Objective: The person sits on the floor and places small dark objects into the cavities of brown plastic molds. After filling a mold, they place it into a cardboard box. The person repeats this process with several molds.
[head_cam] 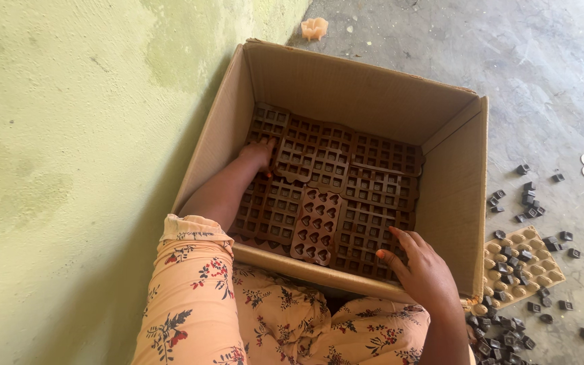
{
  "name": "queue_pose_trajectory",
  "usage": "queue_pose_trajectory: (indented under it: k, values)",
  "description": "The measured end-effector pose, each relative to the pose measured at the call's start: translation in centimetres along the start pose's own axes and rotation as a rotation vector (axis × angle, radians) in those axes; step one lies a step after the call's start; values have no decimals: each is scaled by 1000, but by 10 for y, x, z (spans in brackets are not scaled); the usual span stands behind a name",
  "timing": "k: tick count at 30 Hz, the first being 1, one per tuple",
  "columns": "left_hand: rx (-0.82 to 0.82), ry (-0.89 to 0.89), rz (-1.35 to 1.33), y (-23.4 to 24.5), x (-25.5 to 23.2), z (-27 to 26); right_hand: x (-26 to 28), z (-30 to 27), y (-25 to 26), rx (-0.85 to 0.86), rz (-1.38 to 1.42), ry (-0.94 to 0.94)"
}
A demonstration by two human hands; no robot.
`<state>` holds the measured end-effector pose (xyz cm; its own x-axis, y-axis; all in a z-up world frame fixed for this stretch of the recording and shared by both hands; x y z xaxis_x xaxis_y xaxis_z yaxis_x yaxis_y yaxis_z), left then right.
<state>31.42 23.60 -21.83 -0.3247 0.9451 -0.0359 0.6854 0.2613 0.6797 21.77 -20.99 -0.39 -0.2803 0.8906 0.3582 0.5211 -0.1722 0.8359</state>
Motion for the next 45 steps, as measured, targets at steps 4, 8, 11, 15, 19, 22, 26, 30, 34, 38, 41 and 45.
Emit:
queue_pose_trajectory:
  k: [4, 8, 11, 15, 19, 22, 26, 30, 34, 38, 41, 45]
  values:
    - [-8, 10, -38, 10, -2, -14, 2, -1, 2, -7, 0, 21]
    - [-24, 5, -96, 17, -3, -23, 4, -2, 3, -13, 24, 19]
    - [-26, -7, -90, 19, 3, -18, 3, -3, 3, -2, 21, 11]
    - [-2, -34, -61, 14, 8, -5, 5, -3, 5, -15, 11, 33]
    - [73, -30, -13, 1, 5, 2, 4, -3, 3, 6, 17, 12]
    - [55, -23, -58, 0, 6, 4, 5, -2, 4, -6, 14, 25]
    - [96, 0, -59, 1, 7, 15, 4, -3, 4, 10, 23, 7]
    - [107, -39, -49, -7, 17, 35, 4, -2, 5, -28, 27, 56]
    - [66, -61, -20, -1, 23, 55, 3, -1, 5, -119, 18, 106]
    - [-340, -281, -138, 68, 12, 28, 7, -2, 11, -358, 9, 207]
    - [-462, -494, -516, 113, -23, -34, 7, -4, 12, -471, 42, 310]
    - [-294, -650, -706, 129, -113, -146, 4, -6, 13, -652, 77, 348]
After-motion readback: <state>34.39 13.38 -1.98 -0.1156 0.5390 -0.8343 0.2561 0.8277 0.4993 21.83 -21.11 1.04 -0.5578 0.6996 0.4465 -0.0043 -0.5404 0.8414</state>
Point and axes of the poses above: each hand's wrist, its own z-axis towards the middle knuckle, its own y-axis out of the back of the hand, x = y × z, the point moved 3 cm from there along z, towards the middle knuckle, and after that the axes turned 8 degrees about x, right-handed, at the moved point
